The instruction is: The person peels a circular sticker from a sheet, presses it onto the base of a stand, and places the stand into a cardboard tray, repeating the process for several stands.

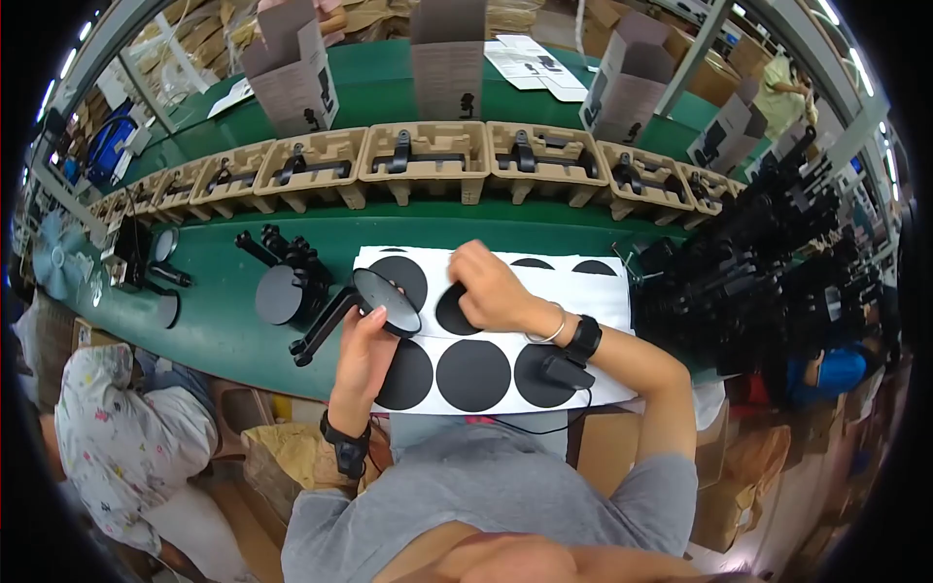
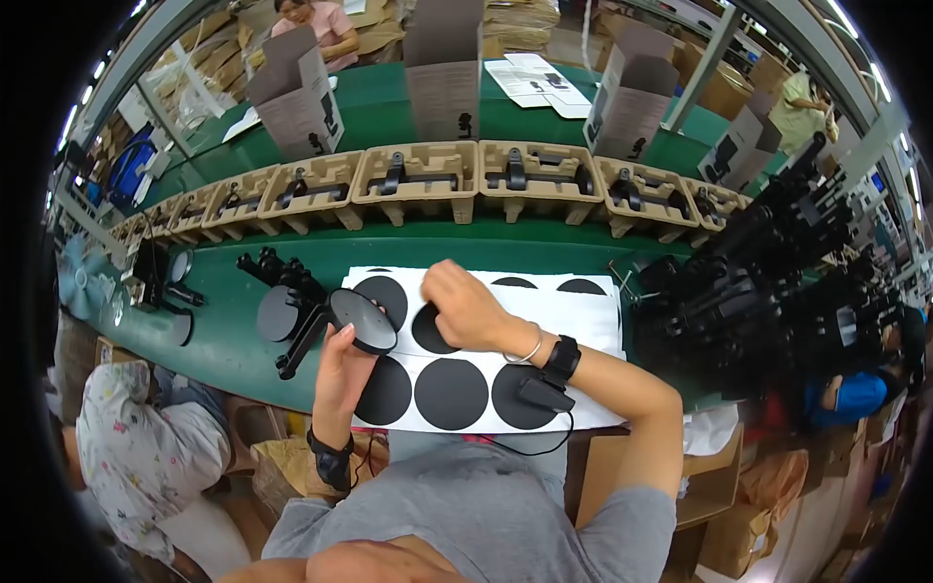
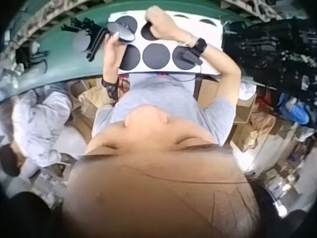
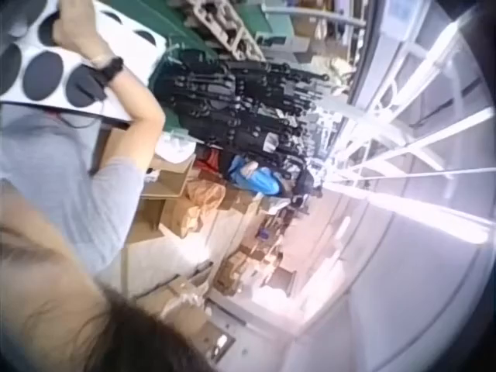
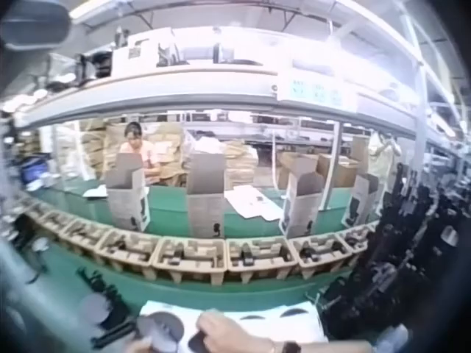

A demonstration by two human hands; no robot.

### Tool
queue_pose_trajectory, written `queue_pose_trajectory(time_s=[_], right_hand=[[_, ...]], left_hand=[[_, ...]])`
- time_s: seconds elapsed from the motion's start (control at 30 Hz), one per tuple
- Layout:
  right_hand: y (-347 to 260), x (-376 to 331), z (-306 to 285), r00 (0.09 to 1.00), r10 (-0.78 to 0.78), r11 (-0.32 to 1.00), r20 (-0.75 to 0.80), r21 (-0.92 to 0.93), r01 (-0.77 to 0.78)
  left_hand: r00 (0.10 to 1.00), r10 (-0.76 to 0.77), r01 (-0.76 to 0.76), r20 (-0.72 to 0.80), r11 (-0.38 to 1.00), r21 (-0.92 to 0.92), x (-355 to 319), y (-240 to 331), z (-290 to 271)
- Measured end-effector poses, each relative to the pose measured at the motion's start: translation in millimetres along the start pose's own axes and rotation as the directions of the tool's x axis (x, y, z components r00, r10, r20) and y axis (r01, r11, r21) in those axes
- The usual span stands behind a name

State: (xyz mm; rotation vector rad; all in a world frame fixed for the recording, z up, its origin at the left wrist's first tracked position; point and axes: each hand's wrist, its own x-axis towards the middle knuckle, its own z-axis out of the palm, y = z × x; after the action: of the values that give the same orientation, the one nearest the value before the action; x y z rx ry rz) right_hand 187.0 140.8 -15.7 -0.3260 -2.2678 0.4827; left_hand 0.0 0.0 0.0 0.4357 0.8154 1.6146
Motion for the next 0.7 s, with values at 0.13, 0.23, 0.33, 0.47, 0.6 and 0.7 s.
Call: queue_pose_trajectory(time_s=[0.13,0.23,0.33,0.47,0.6,0.7], right_hand=[[30.5,-17.8,-22.3,0.801,0.376,0.903,-0.465,0.376,-0.206],[45.2,-11.7,-65.8,0.632,0.613,0.719,-0.475,0.667,-0.195],[18.8,1.7,-103.1,0.721,0.563,0.739,-0.404,0.637,-0.219],[-60.8,-5.0,-127.7,0.753,0.632,0.597,-0.184,0.735,-0.321],[-109.6,-30.6,-114.9,0.810,0.584,0.290,0.052,0.919,-0.268],[-128.1,-22.7,-96.2,0.805,0.589,0.237,0.072,0.937,-0.258]], left_hand=[[0.996,0.033,-0.035,0.078,0.999,0.035,-7.2,-12.3,5.8],[0.996,0.055,-0.054,0.072,0.998,-0.007,-13.7,-9.7,26.5],[0.989,0.100,-0.102,0.106,0.995,0.012,-20.4,-7.3,47.0],[0.936,0.185,-0.172,0.298,0.983,-0.070,-29.7,-13.5,85.0],[0.890,0.272,-0.318,0.366,0.945,0.071,-35.5,-21.9,107.0],[0.851,0.295,-0.389,0.434,0.910,0.144,-33.5,-15.8,100.1]])
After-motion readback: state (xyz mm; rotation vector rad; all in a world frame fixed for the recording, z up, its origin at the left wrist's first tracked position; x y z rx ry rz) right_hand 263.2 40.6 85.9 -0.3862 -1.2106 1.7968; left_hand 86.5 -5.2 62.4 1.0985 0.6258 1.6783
